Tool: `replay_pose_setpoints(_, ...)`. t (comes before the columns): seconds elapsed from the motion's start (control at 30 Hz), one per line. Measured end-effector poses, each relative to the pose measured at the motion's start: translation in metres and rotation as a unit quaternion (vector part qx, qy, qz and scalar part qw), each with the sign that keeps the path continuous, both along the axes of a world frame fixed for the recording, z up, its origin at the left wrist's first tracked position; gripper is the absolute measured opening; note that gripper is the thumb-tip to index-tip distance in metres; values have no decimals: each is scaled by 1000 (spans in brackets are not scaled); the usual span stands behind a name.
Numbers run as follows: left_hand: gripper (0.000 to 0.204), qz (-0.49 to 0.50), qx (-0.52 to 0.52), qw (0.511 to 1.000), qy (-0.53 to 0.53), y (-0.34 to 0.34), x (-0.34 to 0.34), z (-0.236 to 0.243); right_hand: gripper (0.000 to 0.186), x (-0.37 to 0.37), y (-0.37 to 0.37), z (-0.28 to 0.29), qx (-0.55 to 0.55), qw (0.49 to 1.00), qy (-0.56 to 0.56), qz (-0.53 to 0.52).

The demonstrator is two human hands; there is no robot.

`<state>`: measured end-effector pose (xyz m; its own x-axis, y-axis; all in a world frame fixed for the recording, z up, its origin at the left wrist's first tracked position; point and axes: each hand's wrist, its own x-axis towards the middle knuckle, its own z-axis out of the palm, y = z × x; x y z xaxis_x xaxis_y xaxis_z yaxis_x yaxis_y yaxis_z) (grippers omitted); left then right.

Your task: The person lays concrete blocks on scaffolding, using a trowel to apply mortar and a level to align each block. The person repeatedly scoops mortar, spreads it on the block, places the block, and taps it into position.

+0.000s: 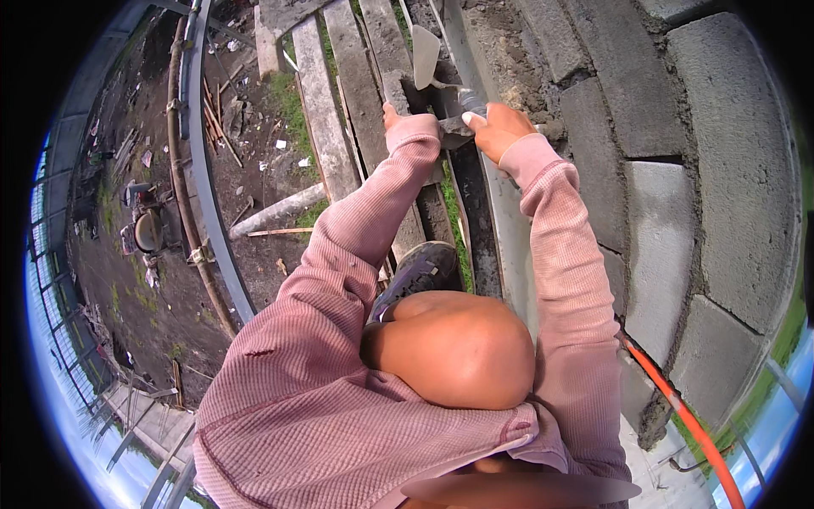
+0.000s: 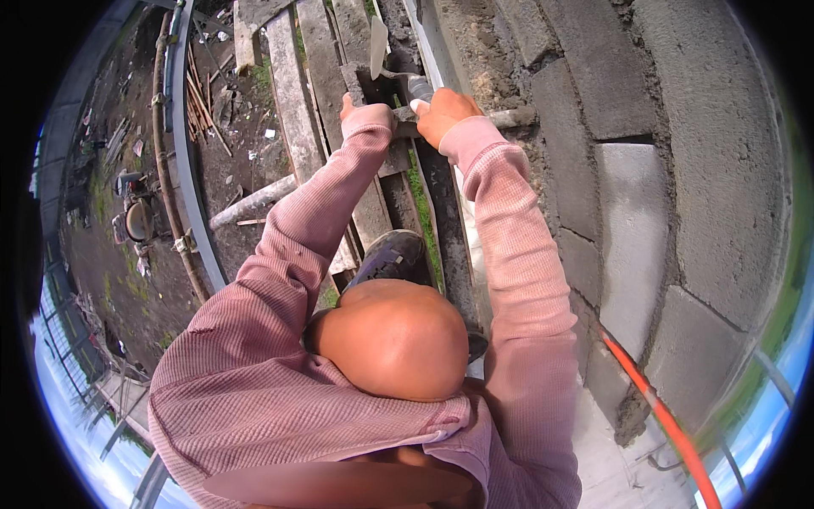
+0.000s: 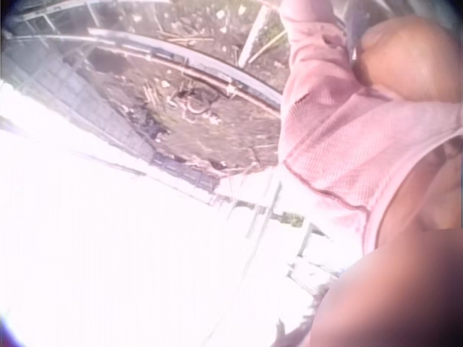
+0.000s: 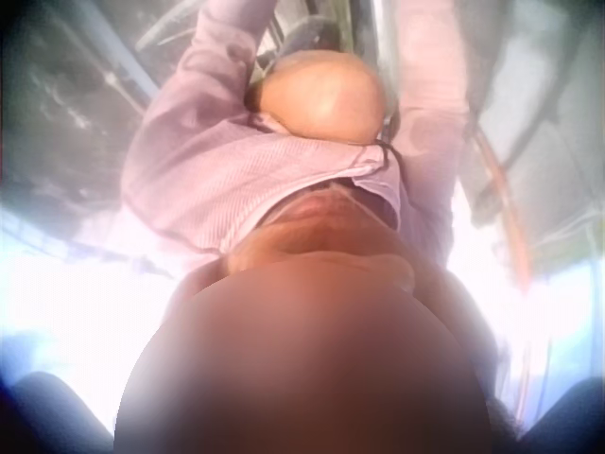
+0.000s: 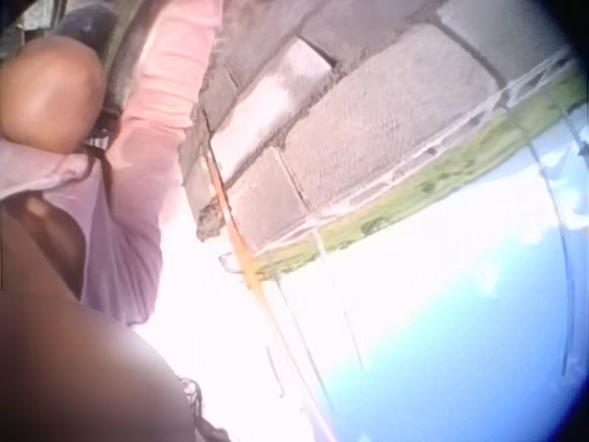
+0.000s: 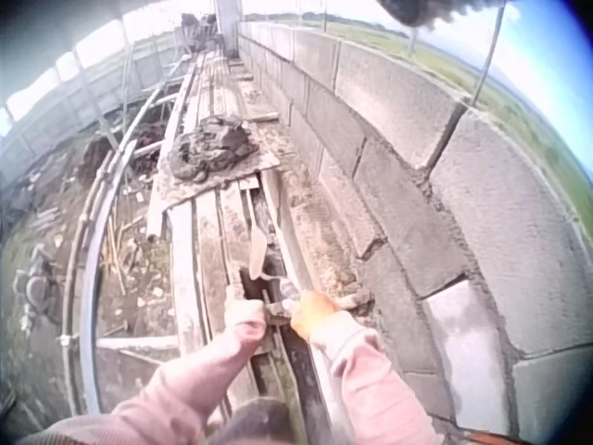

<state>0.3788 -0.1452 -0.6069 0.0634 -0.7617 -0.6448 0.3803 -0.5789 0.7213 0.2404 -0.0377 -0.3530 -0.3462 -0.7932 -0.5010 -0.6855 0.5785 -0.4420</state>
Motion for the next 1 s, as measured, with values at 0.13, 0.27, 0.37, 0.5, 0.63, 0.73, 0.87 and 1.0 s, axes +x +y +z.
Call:
replay_pose_setpoints(0.13, 78, -16, 74, 997, 6, -4, 0, 4, 41, -4, 4, -3, -195, 976, 45, -83)
replay_pose_setpoints(0.27, 77, -51, 81, 991, 93, -2, -6, 28, 45, 0, 1, 6, 57, 995, 64, 48)
replay_pose_setpoints(0.37, 76, -65, 76, 979, 176, 3, 1, 46, 45, 4, 1, 15, -87, 994, 71, -17)
replay_pose_setpoints(0.5, 72, -186, 15, 972, 142, 4, 20, 42, 44, 7, 1, 22, -91, 987, 115, -60)
replay_pose_setpoints(0.63, 65, -207, -159, 933, -247, 5, 6, 13, 41, 4, 1, 20, 23, 998, 54, 25)
replay_pose_setpoints(0.73, 50, -122, -86, 960, -237, 1, 4, -4, 43, 4, 4, 19, -108, 991, 61, -41)
replay_pose_setpoints(0.87, 53, 13, 49, 998, 30, -5, 12, -22, 44, 3, 3, 20, 35, 993, 110, -16)
replay_pose_setpoints(1.0, 66, -212, -267, 732, -590, -4, 3, -33, 46, 2, 3, 19, -13, 997, 72, 20)
